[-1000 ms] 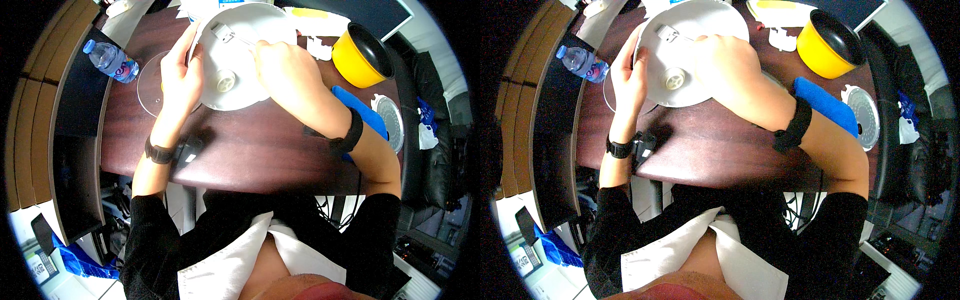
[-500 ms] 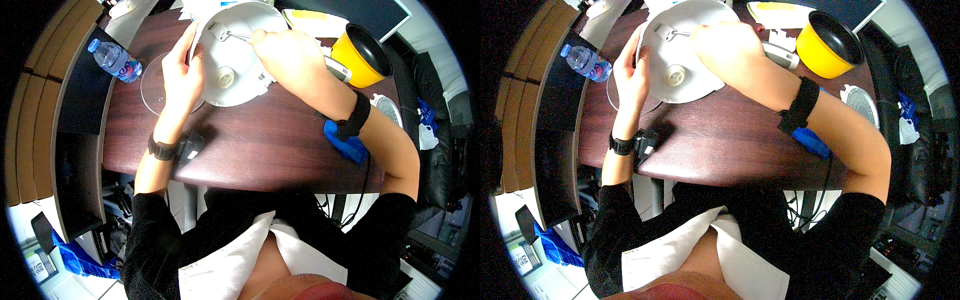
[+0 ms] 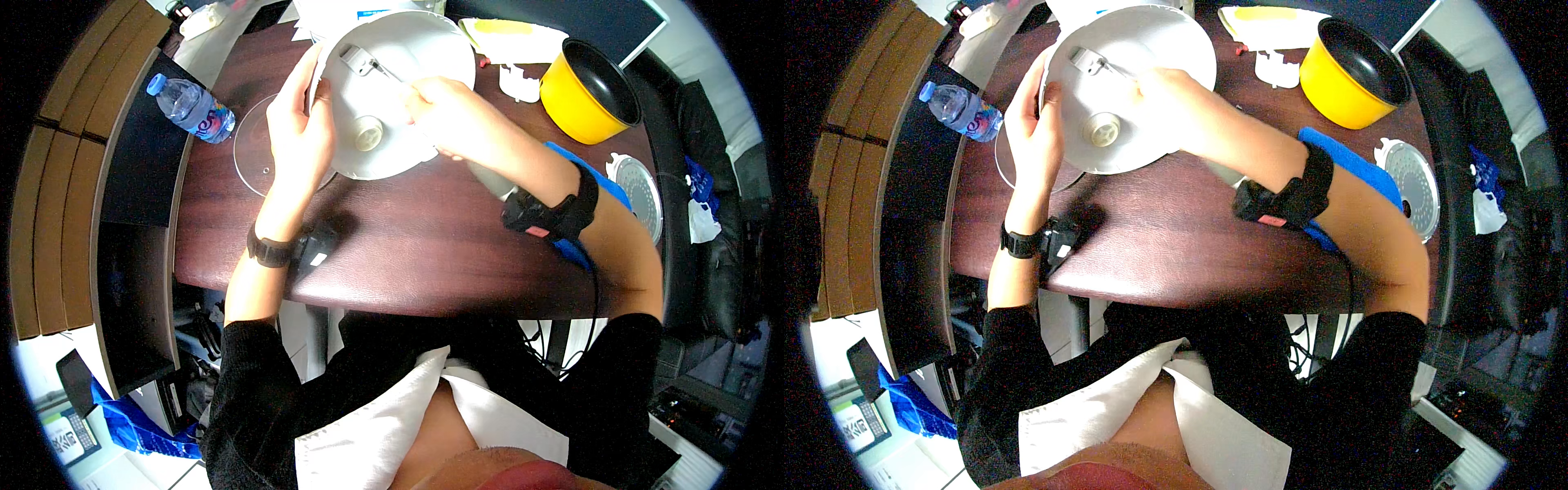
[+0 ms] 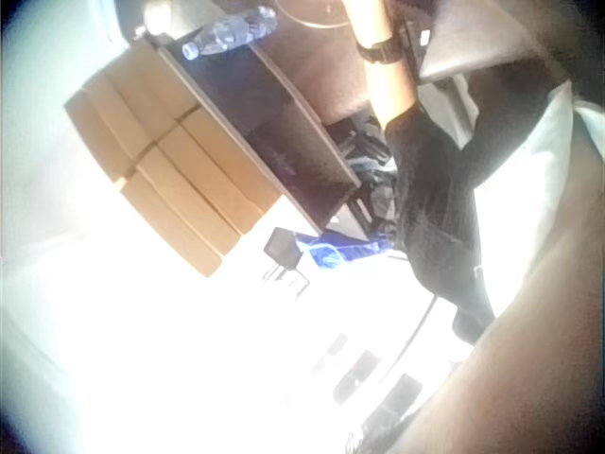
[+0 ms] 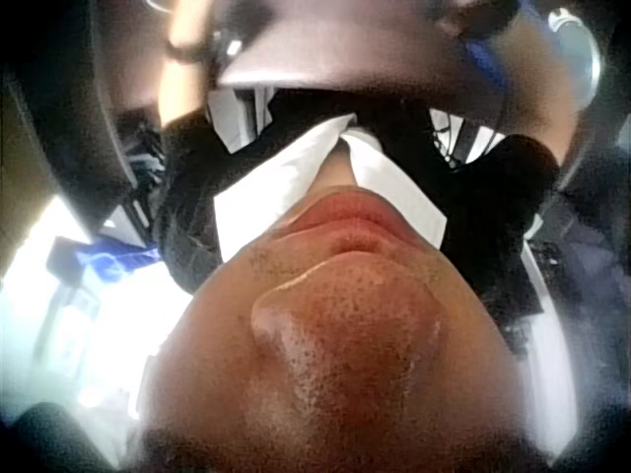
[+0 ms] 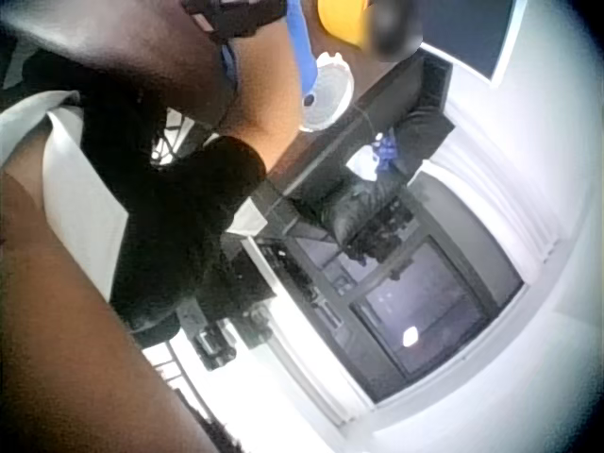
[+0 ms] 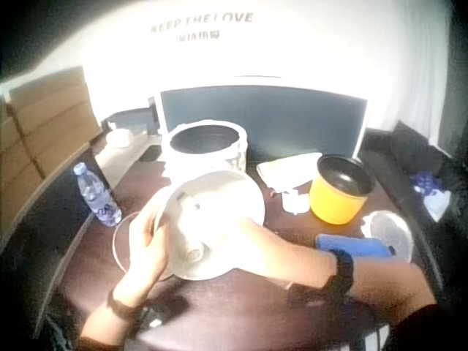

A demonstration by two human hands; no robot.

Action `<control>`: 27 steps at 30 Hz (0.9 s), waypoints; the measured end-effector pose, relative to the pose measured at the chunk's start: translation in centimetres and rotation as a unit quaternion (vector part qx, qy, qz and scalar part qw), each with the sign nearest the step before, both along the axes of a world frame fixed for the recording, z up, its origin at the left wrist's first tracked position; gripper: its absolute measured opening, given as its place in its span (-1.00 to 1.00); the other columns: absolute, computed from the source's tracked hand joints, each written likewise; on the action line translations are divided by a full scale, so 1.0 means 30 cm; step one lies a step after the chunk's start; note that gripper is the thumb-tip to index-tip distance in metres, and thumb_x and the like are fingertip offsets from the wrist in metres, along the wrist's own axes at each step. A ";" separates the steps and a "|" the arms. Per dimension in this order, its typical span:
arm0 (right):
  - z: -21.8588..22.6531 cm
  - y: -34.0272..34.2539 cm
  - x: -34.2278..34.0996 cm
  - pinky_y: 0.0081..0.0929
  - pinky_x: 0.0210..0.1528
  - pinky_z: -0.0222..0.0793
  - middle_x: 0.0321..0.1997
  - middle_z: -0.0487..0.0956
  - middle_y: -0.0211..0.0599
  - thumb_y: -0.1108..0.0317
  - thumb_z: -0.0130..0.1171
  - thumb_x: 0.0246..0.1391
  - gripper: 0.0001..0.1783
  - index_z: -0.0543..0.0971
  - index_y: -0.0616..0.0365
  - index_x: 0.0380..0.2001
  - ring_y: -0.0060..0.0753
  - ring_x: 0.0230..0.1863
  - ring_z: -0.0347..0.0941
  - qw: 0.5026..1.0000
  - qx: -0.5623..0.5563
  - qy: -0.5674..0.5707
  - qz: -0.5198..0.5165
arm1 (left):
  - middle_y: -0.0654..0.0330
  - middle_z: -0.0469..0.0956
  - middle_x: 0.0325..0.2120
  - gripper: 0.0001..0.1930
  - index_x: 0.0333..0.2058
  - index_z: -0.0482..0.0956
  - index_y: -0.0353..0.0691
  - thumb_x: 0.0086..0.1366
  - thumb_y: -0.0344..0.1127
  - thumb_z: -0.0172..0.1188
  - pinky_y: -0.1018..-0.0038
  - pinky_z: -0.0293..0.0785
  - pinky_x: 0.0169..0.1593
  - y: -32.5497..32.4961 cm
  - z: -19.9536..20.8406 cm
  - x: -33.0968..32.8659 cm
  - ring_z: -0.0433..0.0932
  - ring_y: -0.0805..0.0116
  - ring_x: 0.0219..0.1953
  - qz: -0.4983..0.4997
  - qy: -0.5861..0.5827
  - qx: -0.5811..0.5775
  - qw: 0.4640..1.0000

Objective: The person uses a screwdriver to remove screws from the underside of a white appliance lid, then flips the lid and wipes its interior with a cloth. The person continues to remove additional screws and places them on the table.

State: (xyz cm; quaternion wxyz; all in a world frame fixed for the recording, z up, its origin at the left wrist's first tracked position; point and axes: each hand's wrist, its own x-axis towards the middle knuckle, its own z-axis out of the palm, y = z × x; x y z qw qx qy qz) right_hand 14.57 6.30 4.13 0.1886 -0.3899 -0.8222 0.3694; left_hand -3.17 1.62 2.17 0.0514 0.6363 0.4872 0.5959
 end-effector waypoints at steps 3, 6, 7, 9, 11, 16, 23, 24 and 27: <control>-0.014 -0.032 -0.035 -0.61 -0.90 0.02 -0.89 0.16 -0.49 0.10 -0.25 0.21 -0.57 0.34 0.19 -0.59 -0.62 -0.94 0.06 0.976 -0.201 0.064 -0.047 | 0.04 0.53 -0.21 -0.61 0.00 0.38 -0.25 0.16 -0.54 -0.09 0.53 0.33 -0.06 0.004 0.001 0.012 0.47 0.40 -0.12 -0.006 0.003 -0.004 1.000; 0.005 -0.063 -0.049 -0.61 -0.90 -0.01 -0.89 0.14 -0.53 0.11 -0.26 0.22 -0.58 0.31 0.17 -0.59 -0.62 -0.95 0.04 0.964 -0.239 0.105 -0.042 | 0.04 0.53 -0.22 -0.61 0.00 0.38 -0.24 0.15 -0.54 -0.09 0.53 0.34 -0.08 -0.014 0.007 0.006 0.49 0.40 -0.14 -0.006 0.014 0.002 1.000; 0.001 -0.064 -0.048 -0.62 -0.90 -0.01 -0.89 0.13 -0.53 0.12 -0.26 0.22 -0.58 0.31 0.17 -0.59 -0.63 -0.95 0.03 0.967 -0.229 0.107 -0.042 | 0.04 0.54 -0.23 -0.60 0.00 0.38 -0.23 0.14 -0.55 -0.09 0.53 0.34 -0.09 -0.017 0.011 0.008 0.49 0.40 -0.14 -0.003 0.018 0.005 1.000; -0.011 -0.064 -0.039 -0.63 -0.90 -0.01 -0.90 0.11 -0.54 0.13 -0.26 0.23 -0.59 0.31 0.19 -0.57 -0.63 -0.95 0.03 0.971 -0.208 0.111 -0.042 | 0.03 0.53 -0.22 -0.60 0.00 0.38 -0.23 0.13 -0.56 -0.09 0.53 0.34 -0.08 -0.018 0.011 0.009 0.49 0.39 -0.14 0.001 0.022 0.010 1.000; -0.038 -0.049 -0.022 -0.57 -0.86 0.11 -0.84 0.25 -0.45 0.16 -0.24 0.20 -0.59 0.39 0.23 -0.56 -0.57 -0.89 0.17 0.967 -0.207 0.144 -0.043 | 0.03 0.53 -0.21 -0.59 -0.01 0.38 -0.24 0.12 -0.57 -0.08 0.52 0.33 -0.06 -0.017 0.010 0.015 0.49 0.38 -0.13 0.002 0.021 0.018 1.000; -0.042 -0.076 -0.007 -0.71 -0.66 0.18 -0.70 0.26 -0.49 0.17 -0.29 0.25 -0.64 0.36 0.23 -0.42 -0.66 -0.71 0.23 0.935 -0.214 0.281 0.013 | 0.03 0.50 -0.16 -0.59 -0.01 0.38 -0.26 0.12 -0.58 -0.09 0.50 0.29 0.00 -0.008 -0.001 0.007 0.45 0.36 -0.07 -0.002 -0.006 0.007 1.000; -0.090 -0.027 -0.001 -0.71 -0.52 0.24 -0.61 0.31 -0.41 0.13 -0.30 0.26 -0.64 0.33 0.20 -0.39 -0.61 -0.57 0.30 0.896 -0.024 0.441 0.052 | 0.06 0.49 -0.15 -0.60 -0.01 0.38 -0.27 0.14 -0.58 -0.10 0.50 0.27 0.03 -0.006 0.001 0.006 0.43 0.38 -0.05 0.004 -0.009 -0.001 1.000; -0.090 -0.021 0.008 -0.70 -0.53 0.24 -0.60 0.31 -0.41 0.14 -0.30 0.26 -0.65 0.32 0.20 -0.39 -0.61 -0.58 0.30 0.892 -0.028 0.447 0.058 | 0.06 0.49 -0.15 -0.61 -0.01 0.38 -0.27 0.14 -0.58 -0.10 0.50 0.27 0.02 -0.002 -0.003 0.005 0.43 0.38 -0.05 -0.002 -0.009 0.003 1.000; -0.075 -0.042 0.007 -0.69 -0.63 0.22 -0.71 0.21 -0.48 0.13 -0.28 0.25 -0.65 0.32 0.20 -0.38 -0.61 -0.70 0.24 0.896 -0.143 0.420 0.030 | 0.06 0.49 -0.16 -0.61 -0.01 0.38 -0.27 0.14 -0.57 -0.10 0.50 0.28 0.02 0.003 -0.009 -0.003 0.43 0.38 -0.06 -0.006 -0.008 0.013 1.000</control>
